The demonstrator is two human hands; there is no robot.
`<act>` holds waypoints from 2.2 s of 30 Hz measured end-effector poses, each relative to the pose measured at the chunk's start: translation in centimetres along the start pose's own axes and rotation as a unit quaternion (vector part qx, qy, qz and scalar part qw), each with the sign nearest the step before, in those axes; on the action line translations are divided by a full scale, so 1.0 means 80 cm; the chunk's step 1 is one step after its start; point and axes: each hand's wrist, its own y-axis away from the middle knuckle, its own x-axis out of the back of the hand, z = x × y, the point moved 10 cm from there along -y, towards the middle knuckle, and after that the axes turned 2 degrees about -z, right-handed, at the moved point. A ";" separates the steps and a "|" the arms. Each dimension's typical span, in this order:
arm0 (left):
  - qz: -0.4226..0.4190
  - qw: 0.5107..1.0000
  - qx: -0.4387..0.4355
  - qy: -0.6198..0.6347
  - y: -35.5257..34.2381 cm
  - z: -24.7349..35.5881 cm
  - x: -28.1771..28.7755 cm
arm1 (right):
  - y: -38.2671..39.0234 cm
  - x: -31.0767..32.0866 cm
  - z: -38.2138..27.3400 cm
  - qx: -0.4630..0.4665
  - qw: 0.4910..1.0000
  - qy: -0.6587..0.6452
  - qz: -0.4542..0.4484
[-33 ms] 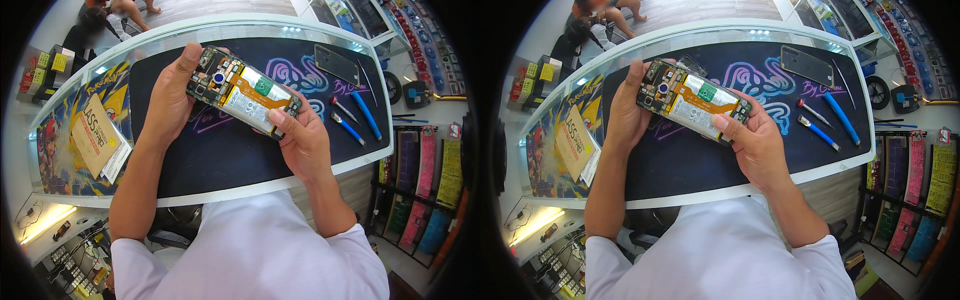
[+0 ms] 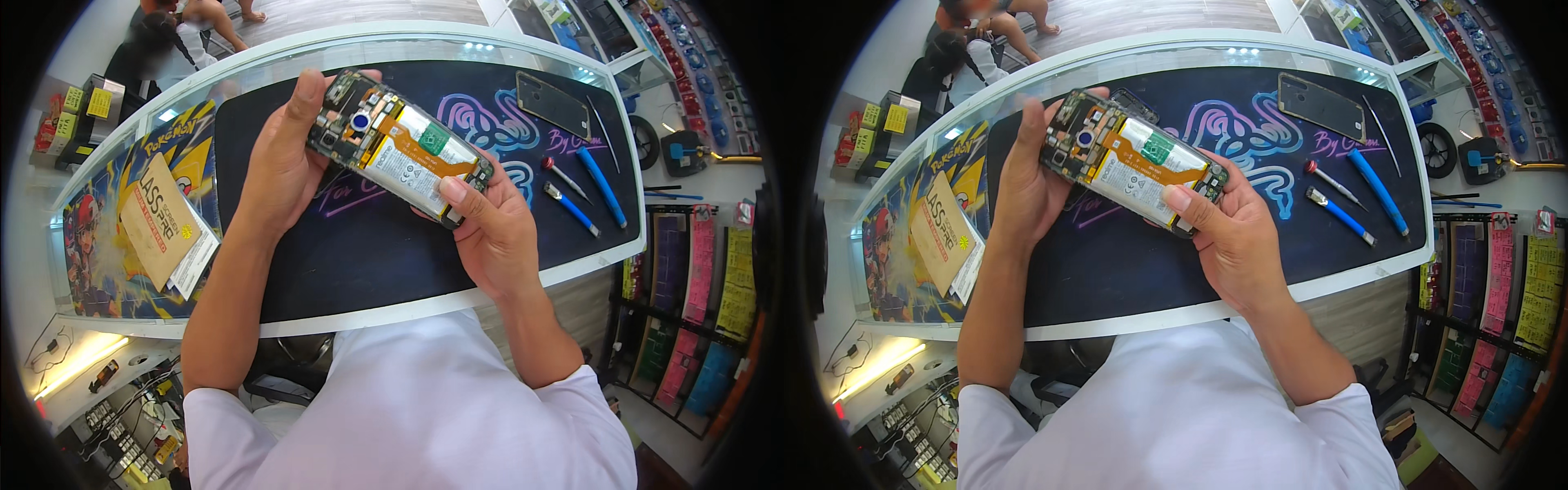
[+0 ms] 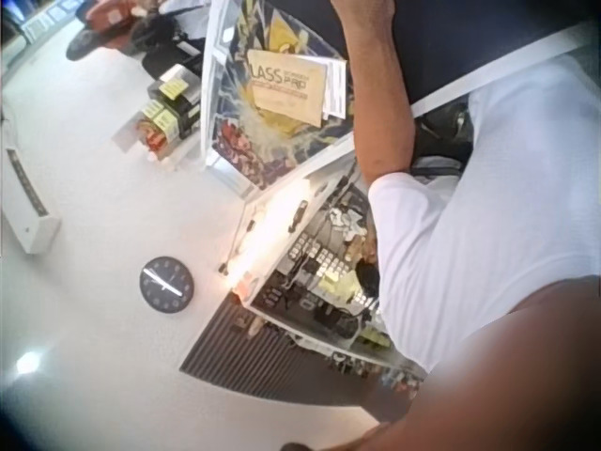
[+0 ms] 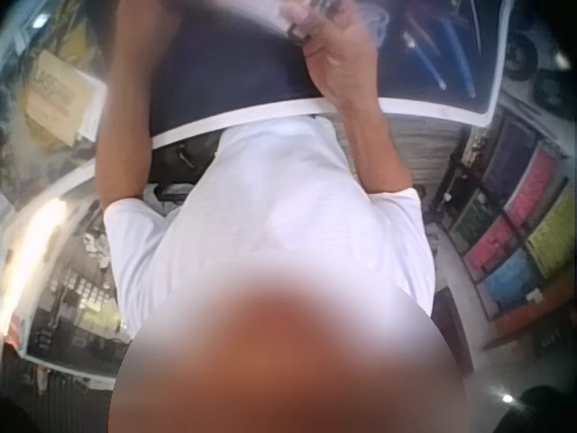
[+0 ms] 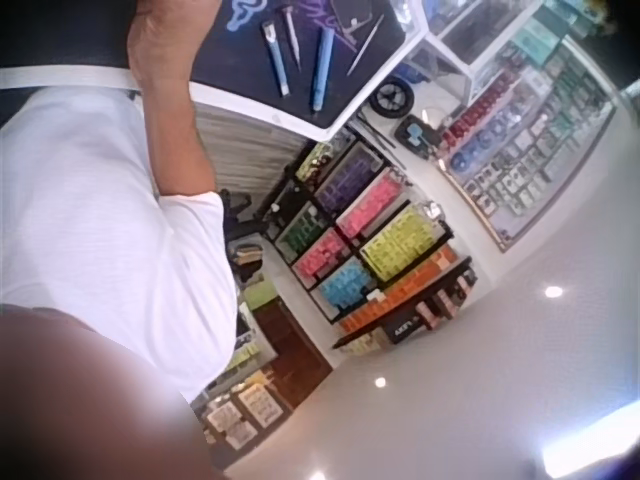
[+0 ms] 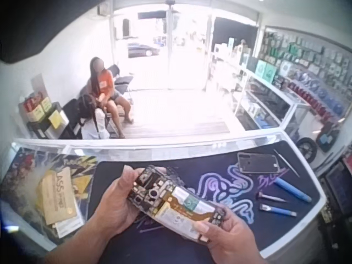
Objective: The person disassembles a smartphone by prying open the back cover and detaching internal components. They use a plastic pry tool to separate the battery and disconnect ribbon cables from the motherboard. The phone remains open with internal parts exposed by the end of the clip.
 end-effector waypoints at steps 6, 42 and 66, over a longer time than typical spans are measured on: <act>-0.134 0.990 0.016 0.052 0.006 -0.013 -0.057 | -0.006 -0.033 0.029 -0.008 0.997 -0.075 -0.004; -0.223 0.920 0.044 0.318 0.002 -0.017 -0.043 | 0.024 -0.008 -0.039 0.236 0.855 0.459 0.054; -0.207 0.927 0.036 0.310 0.000 -0.021 -0.036 | 0.021 -0.020 0.017 0.005 0.962 0.267 -0.058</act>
